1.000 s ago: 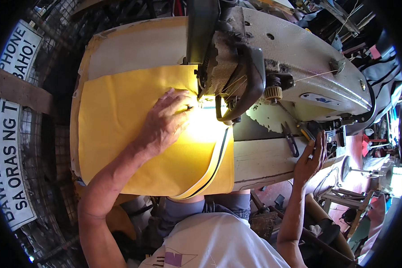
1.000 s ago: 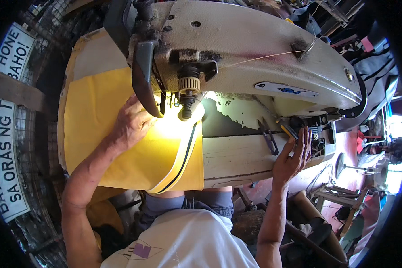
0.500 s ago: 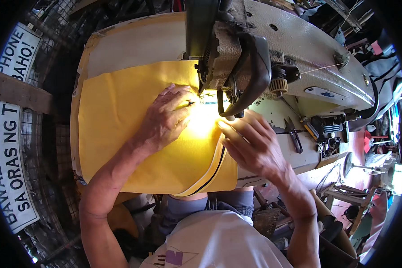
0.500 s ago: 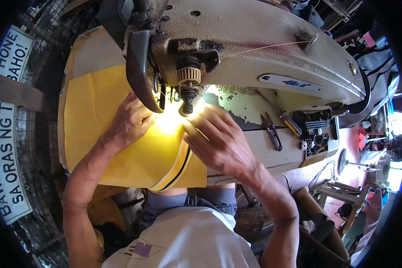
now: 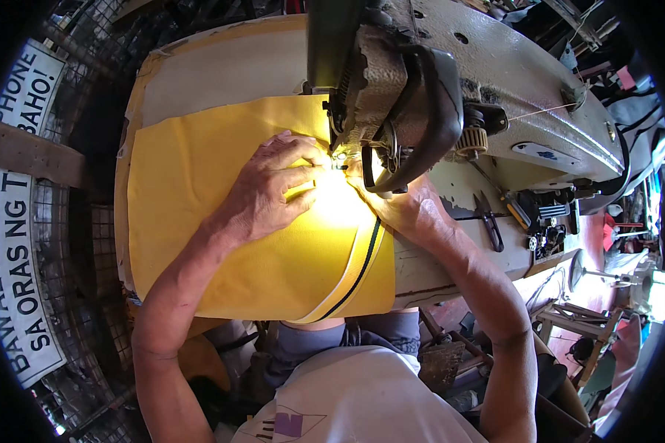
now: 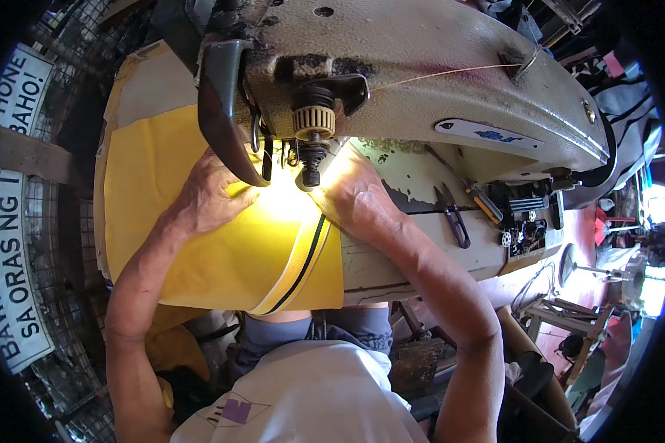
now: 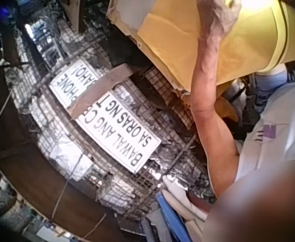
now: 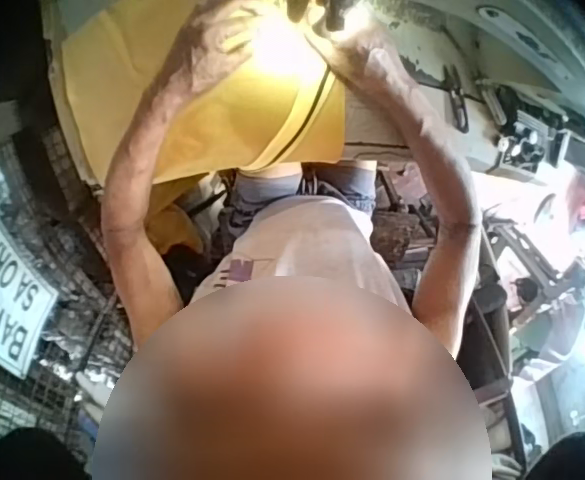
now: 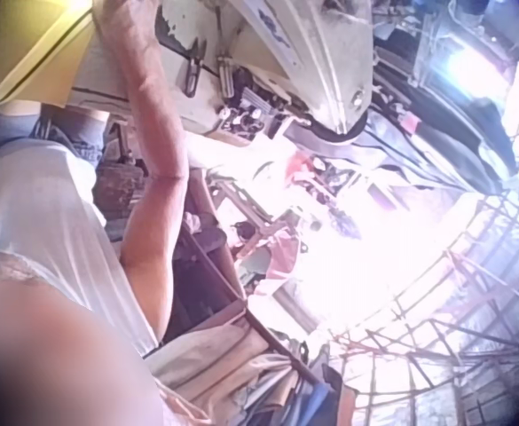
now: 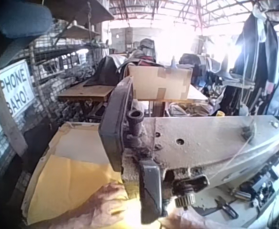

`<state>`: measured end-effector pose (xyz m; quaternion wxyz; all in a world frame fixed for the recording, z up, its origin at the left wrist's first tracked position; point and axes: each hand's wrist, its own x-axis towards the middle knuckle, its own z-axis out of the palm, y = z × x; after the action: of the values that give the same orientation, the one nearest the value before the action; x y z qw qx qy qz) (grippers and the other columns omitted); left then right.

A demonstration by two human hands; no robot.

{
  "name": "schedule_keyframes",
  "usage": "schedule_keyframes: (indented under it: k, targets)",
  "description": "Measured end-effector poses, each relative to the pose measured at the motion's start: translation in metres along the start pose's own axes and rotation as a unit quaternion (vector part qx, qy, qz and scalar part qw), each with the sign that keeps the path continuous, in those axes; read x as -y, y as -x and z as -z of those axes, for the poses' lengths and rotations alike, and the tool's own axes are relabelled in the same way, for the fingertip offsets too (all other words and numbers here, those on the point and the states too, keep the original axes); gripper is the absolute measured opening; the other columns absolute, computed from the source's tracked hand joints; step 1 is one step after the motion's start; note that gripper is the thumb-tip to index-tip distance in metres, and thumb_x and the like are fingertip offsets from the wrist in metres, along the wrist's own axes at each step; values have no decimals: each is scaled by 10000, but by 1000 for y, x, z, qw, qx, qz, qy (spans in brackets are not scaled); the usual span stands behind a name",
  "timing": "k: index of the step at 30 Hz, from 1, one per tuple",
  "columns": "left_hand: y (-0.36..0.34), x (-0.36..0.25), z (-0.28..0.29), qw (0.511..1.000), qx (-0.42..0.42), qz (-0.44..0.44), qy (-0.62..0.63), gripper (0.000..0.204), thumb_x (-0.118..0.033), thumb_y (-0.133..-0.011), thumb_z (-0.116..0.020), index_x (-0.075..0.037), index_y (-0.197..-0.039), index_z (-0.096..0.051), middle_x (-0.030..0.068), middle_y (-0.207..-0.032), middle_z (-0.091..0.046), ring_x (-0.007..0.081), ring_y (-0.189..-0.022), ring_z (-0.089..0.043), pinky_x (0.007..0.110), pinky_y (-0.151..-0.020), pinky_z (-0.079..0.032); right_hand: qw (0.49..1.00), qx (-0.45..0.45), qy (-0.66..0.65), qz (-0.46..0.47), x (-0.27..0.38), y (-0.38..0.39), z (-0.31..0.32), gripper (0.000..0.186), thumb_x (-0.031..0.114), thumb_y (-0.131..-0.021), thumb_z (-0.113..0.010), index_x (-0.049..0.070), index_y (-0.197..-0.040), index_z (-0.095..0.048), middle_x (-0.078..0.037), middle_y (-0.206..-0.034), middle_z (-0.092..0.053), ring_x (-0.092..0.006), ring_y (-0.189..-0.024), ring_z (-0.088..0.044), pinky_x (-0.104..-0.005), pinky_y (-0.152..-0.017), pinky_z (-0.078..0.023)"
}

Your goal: Sewing components of a yellow fabric bag together using an industrial sewing machine.

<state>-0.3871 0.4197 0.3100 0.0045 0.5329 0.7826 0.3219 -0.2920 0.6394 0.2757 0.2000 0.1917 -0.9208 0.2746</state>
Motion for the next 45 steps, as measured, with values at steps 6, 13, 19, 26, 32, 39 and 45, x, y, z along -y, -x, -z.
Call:
schedule_keyframes:
  k: [6,13,19,26,32,39,45]
  targets:
    - [0,2,-3,1000,-11,7,0,112,-63,-799,-679,-47,-910,-691,43,-1036,-629,231,-1093,-575,377,-994,-434,999,-34,-27,-19,0,-1,-3,178,91,-694,-680,27,-581,-558,-139,-595,-545,-359,-603,-562,-448,-595,-435]
    - [1,2,-4,1000,-15,9,-14,117,-52,-803,-654,-48,-914,-689,46,-1052,-623,234,-1102,-561,388,-988,-434,1000,-13,10,-15,-4,3,-5,135,62,-666,-650,14,-586,-553,-147,-611,-557,-375,-616,-549,-469,-653,-431]
    - [0,9,3,1000,13,-4,-10,154,-28,-822,-598,-44,-937,-699,44,-1073,-623,242,-1106,-547,387,-1004,-414,999,-25,-4,-22,-5,5,-7,108,54,-648,-630,3,-596,-551,-165,-635,-561,-391,-670,-550,-476,-675,-425]
    - [2,20,3,1000,25,-12,-5,221,15,-826,-567,-60,-971,-716,46,-1118,-631,242,-1165,-531,395,-1018,-407,997,-24,-67,-11,4,-4,-2,101,29,-686,-623,5,-752,-550,-138,-694,-568,-376,-704,-566,-467,-652,-446]
    - [10,19,6,992,59,-84,-79,327,-44,-818,-593,-87,-1132,-676,66,-1234,-574,256,-1247,-495,442,-1122,-342,999,-8,31,14,9,-4,3,88,38,-760,-657,31,-841,-624,-129,-784,-611,-343,-766,-603,-443,-680,-475]
    - [13,8,10,988,77,-81,-105,412,-52,-806,-573,-82,-1213,-636,83,-1283,-542,256,-1306,-449,502,-1162,-289,993,53,100,27,12,6,13,230,82,-853,-659,89,-1082,-648,-138,-923,-655,-328,-823,-650,-420,-721,-525]
    - [14,4,10,987,70,-82,-117,417,-55,-814,-559,-49,-1228,-610,92,-1306,-534,268,-1324,-437,511,-1169,-275,989,80,122,38,10,6,17,279,77,-840,-651,92,-1119,-644,-134,-970,-659,-321,-858,-654,-415,-744,-531]
